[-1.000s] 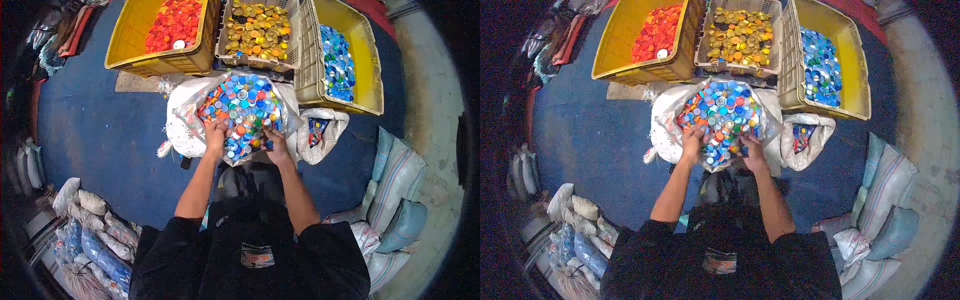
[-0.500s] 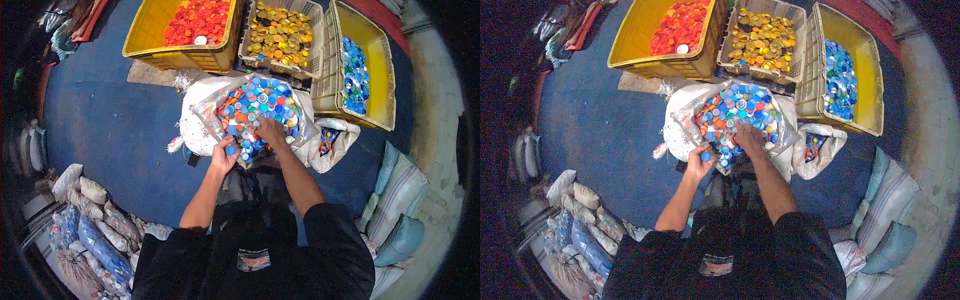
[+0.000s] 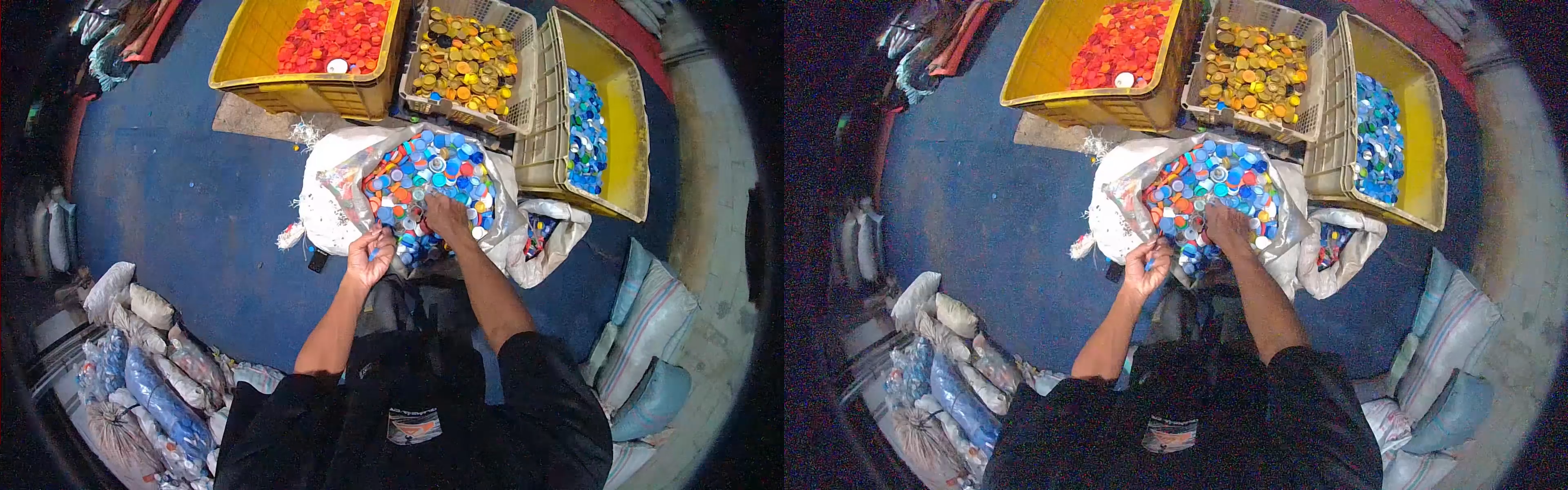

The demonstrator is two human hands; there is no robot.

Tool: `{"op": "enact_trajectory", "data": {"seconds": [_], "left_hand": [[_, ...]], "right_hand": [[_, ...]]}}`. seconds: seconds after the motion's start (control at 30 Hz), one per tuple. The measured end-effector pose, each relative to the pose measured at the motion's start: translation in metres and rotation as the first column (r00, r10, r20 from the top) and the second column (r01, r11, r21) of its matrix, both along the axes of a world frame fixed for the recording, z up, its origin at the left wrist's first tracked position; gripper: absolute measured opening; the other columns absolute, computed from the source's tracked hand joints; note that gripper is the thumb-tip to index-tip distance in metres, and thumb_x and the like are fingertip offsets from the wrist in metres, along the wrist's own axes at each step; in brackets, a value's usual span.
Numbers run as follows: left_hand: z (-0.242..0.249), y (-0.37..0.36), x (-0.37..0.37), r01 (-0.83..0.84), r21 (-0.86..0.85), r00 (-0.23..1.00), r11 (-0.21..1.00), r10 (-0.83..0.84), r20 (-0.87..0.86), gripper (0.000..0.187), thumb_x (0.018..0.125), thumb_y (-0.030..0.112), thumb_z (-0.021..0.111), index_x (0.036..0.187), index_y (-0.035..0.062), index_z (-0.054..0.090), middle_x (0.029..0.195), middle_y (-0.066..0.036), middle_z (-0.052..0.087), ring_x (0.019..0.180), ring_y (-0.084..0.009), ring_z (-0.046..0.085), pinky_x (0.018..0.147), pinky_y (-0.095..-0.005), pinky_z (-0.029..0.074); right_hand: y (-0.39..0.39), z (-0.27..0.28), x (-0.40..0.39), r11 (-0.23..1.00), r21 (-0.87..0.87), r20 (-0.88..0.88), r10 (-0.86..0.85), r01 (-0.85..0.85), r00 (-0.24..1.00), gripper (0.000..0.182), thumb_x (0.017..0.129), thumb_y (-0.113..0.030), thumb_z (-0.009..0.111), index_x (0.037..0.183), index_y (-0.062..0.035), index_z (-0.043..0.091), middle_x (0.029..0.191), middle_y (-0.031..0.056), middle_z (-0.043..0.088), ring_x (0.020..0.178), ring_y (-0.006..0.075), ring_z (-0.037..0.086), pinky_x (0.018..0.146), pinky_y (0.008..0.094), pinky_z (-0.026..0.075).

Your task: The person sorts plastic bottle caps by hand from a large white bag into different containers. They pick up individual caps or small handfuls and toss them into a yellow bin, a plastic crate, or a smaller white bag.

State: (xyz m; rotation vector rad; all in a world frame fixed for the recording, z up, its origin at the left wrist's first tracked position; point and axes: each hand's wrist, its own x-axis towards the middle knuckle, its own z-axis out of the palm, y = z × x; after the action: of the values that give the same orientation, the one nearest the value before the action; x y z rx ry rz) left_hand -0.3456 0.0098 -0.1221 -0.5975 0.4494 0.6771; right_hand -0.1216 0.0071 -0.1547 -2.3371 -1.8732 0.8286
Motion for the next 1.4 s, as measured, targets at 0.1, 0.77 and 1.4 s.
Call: {"op": "enact_trajectory", "data": {"seconds": [0.1, 0.77, 1.4], "left_hand": [[0.0, -0.001, 0.0, -0.014, 0.019, 0.999, 1.0, 0.013, 0.045, 0.018, 0.084, -0.001, 0.055, 0.101, -0.0044, 0.05, 0.079, -0.005, 0.045, 0.065, -0.011, 0.042, 0.051, -0.0218, 0.037], [-0.028, 0.039, 0.09, 0.895, 0.21, 0.176, 0.393, 0.122, -0.977, 0.018, 0.083, 0.021, 0.07, 0.089, 0.0044, 0.066, 0.068, 0.005, 0.055, 0.058, -0.0055, 0.047, 0.051, -0.0236, 0.038], [-0.009, 0.1, 0.164, 0.845, -0.499, -0.515, 0.194, 0.547, -0.66, 0.067, 0.073, 0.06, 0.068, 0.095, -0.004, 0.062, 0.089, -0.024, 0.067, 0.085, -0.0378, 0.066, 0.073, -0.0462, 0.052]], "right_hand": [[-0.004, -0.004, 0.001, 0.998, 0.063, 0.009, 0.02, -0.02, 1.0, 0.027, 0.087, -0.023, 0.05, 0.103, -0.0054, 0.062, 0.093, 0.0196, 0.065, 0.085, 0.0401, 0.064, 0.076, 0.051, 0.051], [-0.105, 0.035, 0.023, 0.571, -0.685, -0.717, -0.418, 0.452, -0.558, 0.04, 0.071, -0.018, 0.046, 0.107, -0.0047, 0.058, 0.094, 0.0082, 0.063, 0.083, 0.0204, 0.06, 0.075, 0.035, 0.047], [-0.163, -0.02, 0.036, 0.572, -0.563, -0.815, -0.502, 0.596, -0.289, 0.048, 0.068, -0.015, 0.048, 0.111, 0.0009, 0.062, 0.104, 0.0092, 0.063, 0.1, 0.0215, 0.056, 0.092, 0.0295, 0.042]]}}
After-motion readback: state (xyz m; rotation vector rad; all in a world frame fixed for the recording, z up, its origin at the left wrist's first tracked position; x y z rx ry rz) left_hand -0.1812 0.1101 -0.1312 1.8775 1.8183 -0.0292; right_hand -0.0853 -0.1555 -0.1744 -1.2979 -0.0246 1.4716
